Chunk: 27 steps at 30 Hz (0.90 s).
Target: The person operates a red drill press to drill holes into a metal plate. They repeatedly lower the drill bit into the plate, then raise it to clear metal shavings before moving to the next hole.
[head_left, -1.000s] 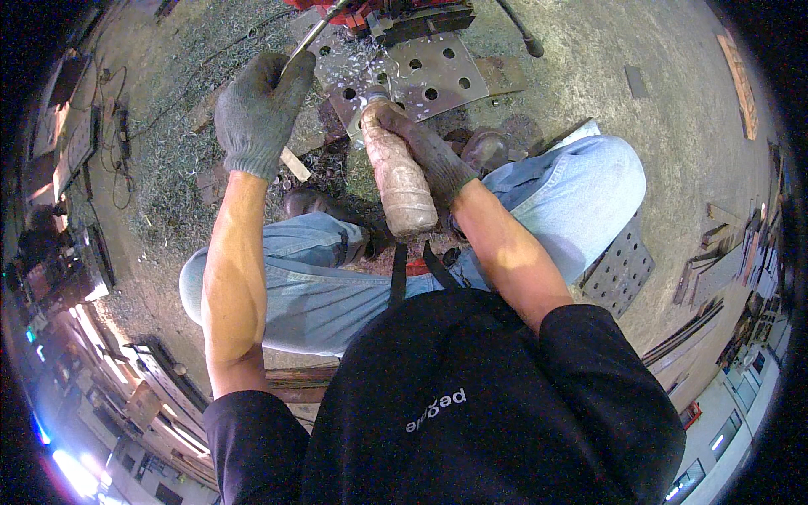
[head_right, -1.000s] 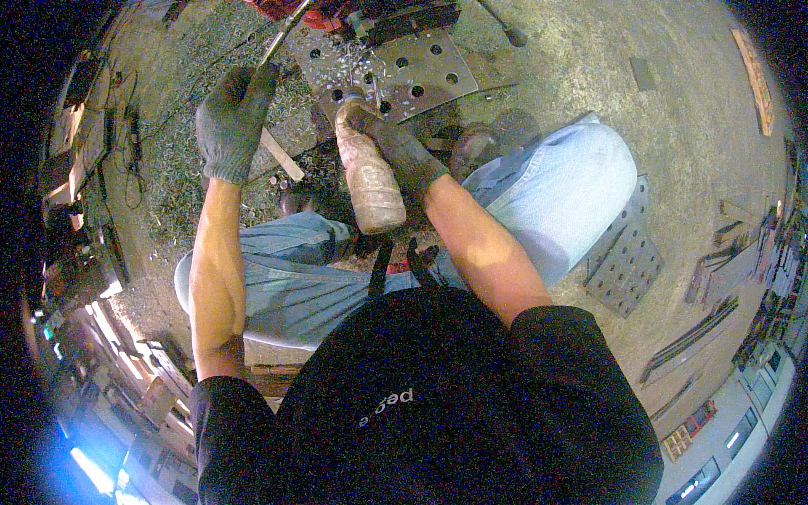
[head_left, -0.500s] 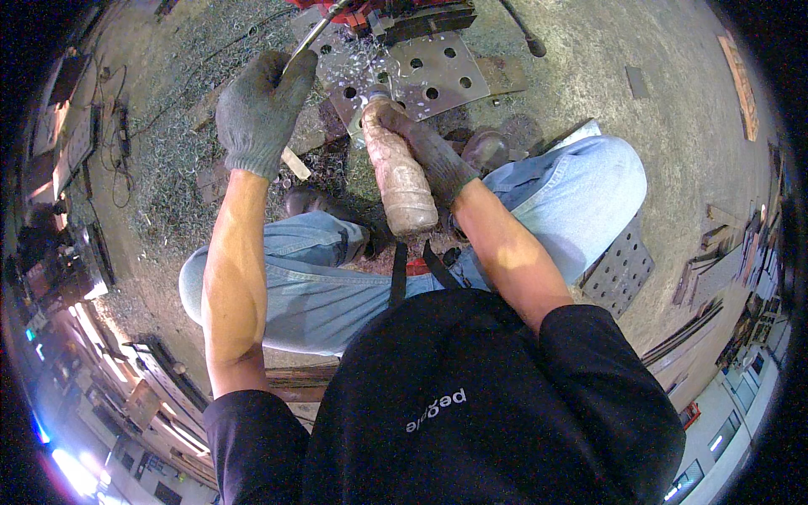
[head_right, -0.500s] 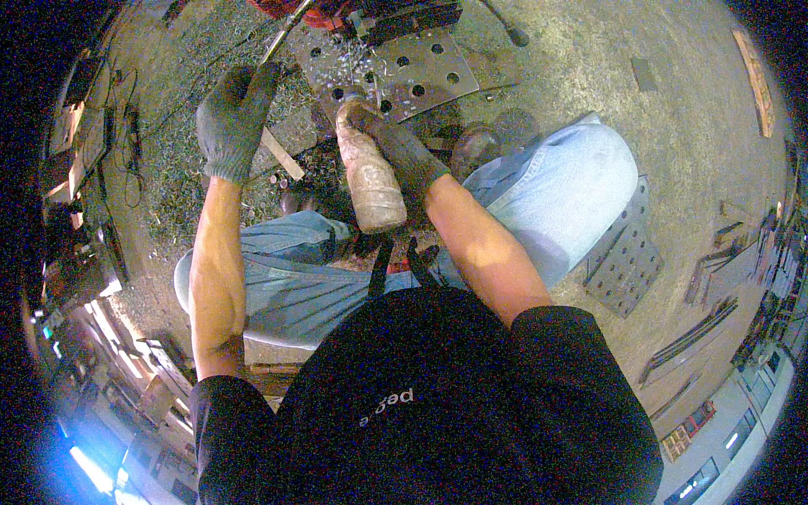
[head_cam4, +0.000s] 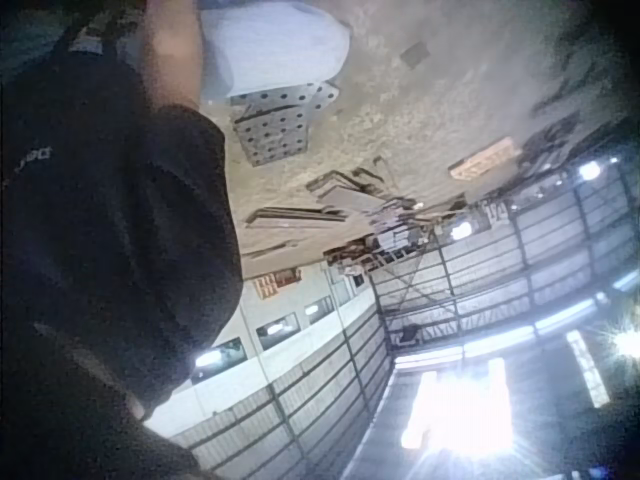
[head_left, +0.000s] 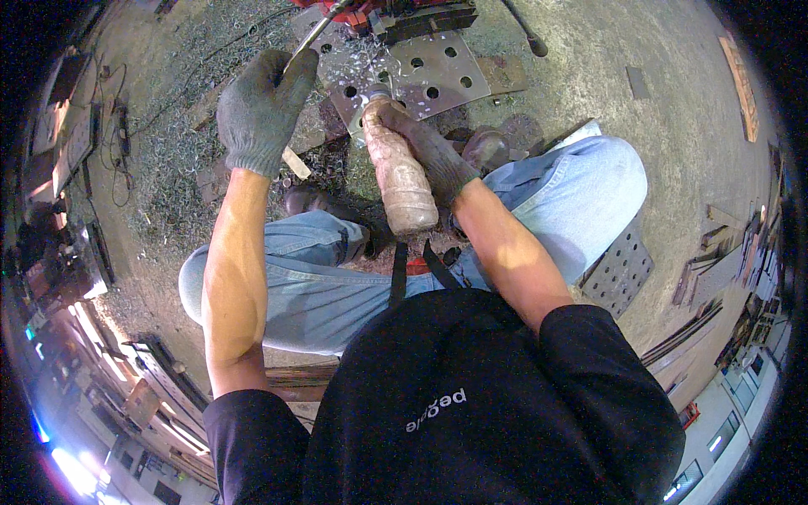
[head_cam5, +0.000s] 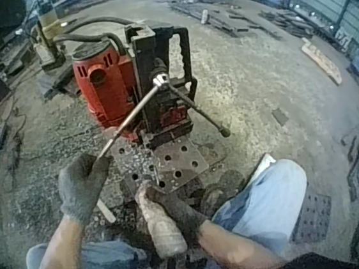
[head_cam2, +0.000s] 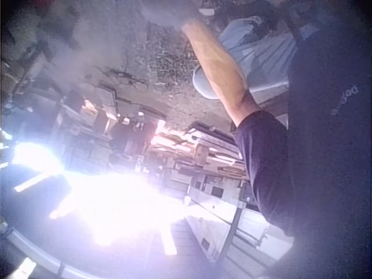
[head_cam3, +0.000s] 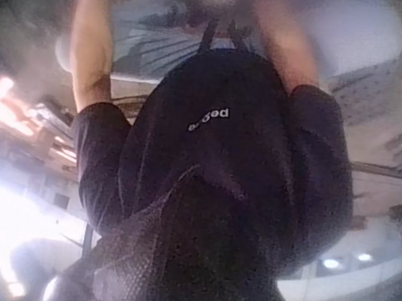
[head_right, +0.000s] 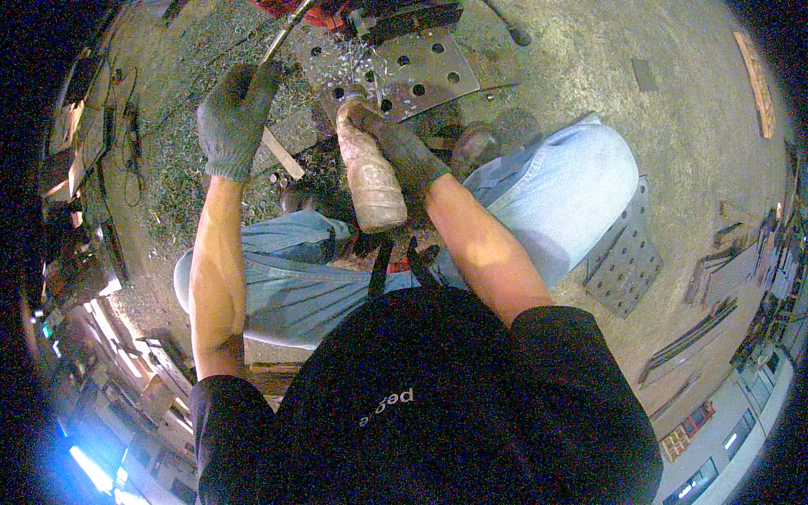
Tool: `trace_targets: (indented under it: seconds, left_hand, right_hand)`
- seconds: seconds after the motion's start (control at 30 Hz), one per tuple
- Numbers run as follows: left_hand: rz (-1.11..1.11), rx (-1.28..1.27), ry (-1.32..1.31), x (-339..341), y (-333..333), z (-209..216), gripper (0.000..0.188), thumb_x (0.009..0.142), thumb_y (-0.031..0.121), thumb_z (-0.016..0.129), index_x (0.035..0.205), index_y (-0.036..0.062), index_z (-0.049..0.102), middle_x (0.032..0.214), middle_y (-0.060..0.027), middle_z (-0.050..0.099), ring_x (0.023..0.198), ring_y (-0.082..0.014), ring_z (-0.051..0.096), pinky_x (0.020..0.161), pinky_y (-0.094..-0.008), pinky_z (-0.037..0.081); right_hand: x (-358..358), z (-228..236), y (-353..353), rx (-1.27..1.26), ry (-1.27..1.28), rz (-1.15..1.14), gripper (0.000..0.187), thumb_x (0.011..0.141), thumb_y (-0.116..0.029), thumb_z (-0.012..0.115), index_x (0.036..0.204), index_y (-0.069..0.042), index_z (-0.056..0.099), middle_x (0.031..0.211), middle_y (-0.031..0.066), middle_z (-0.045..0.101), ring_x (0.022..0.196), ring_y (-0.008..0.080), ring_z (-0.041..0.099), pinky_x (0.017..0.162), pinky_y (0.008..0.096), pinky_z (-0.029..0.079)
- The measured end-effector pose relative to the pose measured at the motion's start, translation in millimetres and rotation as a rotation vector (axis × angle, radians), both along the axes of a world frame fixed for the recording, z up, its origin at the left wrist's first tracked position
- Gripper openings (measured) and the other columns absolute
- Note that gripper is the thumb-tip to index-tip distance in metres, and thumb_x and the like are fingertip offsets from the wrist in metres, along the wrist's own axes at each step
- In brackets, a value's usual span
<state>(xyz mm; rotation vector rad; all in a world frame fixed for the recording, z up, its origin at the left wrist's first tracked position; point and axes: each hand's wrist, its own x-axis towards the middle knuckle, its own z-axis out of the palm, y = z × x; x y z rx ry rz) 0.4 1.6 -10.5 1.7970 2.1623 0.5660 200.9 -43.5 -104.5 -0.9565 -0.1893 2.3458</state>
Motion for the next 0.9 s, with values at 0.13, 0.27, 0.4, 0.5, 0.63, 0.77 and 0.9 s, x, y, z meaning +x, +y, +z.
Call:
trace_targets:
  seconds: [0.13,0.27,0.4,0.5,0.63,0.77,0.9]
  left_hand:
    - [0.003,0.011,-0.008,-1,0,-2,0.052,0.085,0.062,0.060,0.099,0.0138,0.072,0.086,-0.0125,0.072,0.084,-0.0338,0.069,0.074,-0.0422,0.053]
    - [-0.010,-0.003,0.009,0,1,0,0.051,0.085,0.062,0.060,0.098,0.0141,0.072,0.086,-0.0124,0.072,0.083,-0.0336,0.069,0.073,-0.0422,0.052]
    - [0.003,-0.003,0.007,0,0,0,0.050,0.085,0.061,0.060,0.097,0.0140,0.072,0.083,-0.0119,0.071,0.081,-0.0335,0.069,0.072,-0.0420,0.052]
    - [-0.005,-0.006,0.009,0,0,-1,0.050,0.085,0.061,0.060,0.096,0.0138,0.072,0.082,-0.0118,0.071,0.080,-0.0334,0.069,0.071,-0.0422,0.052]
    - [-0.008,0.006,0.013,-1,0,-1,0.050,0.085,0.061,0.060,0.096,0.0140,0.072,0.082,-0.0119,0.070,0.079,-0.0334,0.068,0.070,-0.0424,0.051]
    - [-0.004,-0.011,-0.002,0,0,0,0.049,0.085,0.061,0.061,0.095,0.0140,0.072,0.080,-0.0118,0.070,0.077,-0.0334,0.068,0.069,-0.0423,0.051]
    - [0.004,0.015,0.003,1,-1,-1,0.049,0.085,0.061,0.061,0.097,0.0147,0.073,0.082,-0.0117,0.071,0.080,-0.0331,0.069,0.070,-0.0412,0.052]
  right_hand:
    - [5,0,1,-0.085,0.094,0.013,0.022,0.095,-0.035,0.063,0.102,-0.015,0.065,0.085,-0.0029,0.065,0.070,0.0096,0.062,0.064,0.0264,0.054]
    - [5,-4,1,-0.016,0.085,-0.009,0.022,0.094,-0.035,0.065,0.103,-0.015,0.065,0.086,-0.0030,0.065,0.072,0.0096,0.062,0.066,0.0267,0.054]
    - [3,-10,0,0.002,0.001,-0.019,0.024,0.093,-0.035,0.066,0.107,-0.015,0.065,0.089,-0.0031,0.065,0.074,0.0092,0.062,0.067,0.0271,0.054]
    - [4,-5,0,-0.013,0.000,-0.018,0.025,0.093,-0.035,0.066,0.108,-0.015,0.065,0.090,-0.0032,0.065,0.076,0.0090,0.062,0.068,0.0271,0.054]
    - [0,-3,-1,0.114,-0.049,-0.003,0.031,0.092,-0.044,0.065,0.101,-0.015,0.063,0.080,-0.0015,0.062,0.064,0.0102,0.060,0.057,0.0269,0.052]
    - [0,-3,-1,0.033,-0.053,0.000,0.036,0.091,-0.049,0.065,0.098,-0.014,0.063,0.075,-0.0003,0.061,0.058,0.0113,0.060,0.052,0.0275,0.052]
    - [5,-12,0,-0.029,0.046,-0.004,0.025,0.095,-0.035,0.064,0.108,-0.014,0.064,0.090,-0.0021,0.066,0.076,0.0101,0.063,0.069,0.0274,0.054]
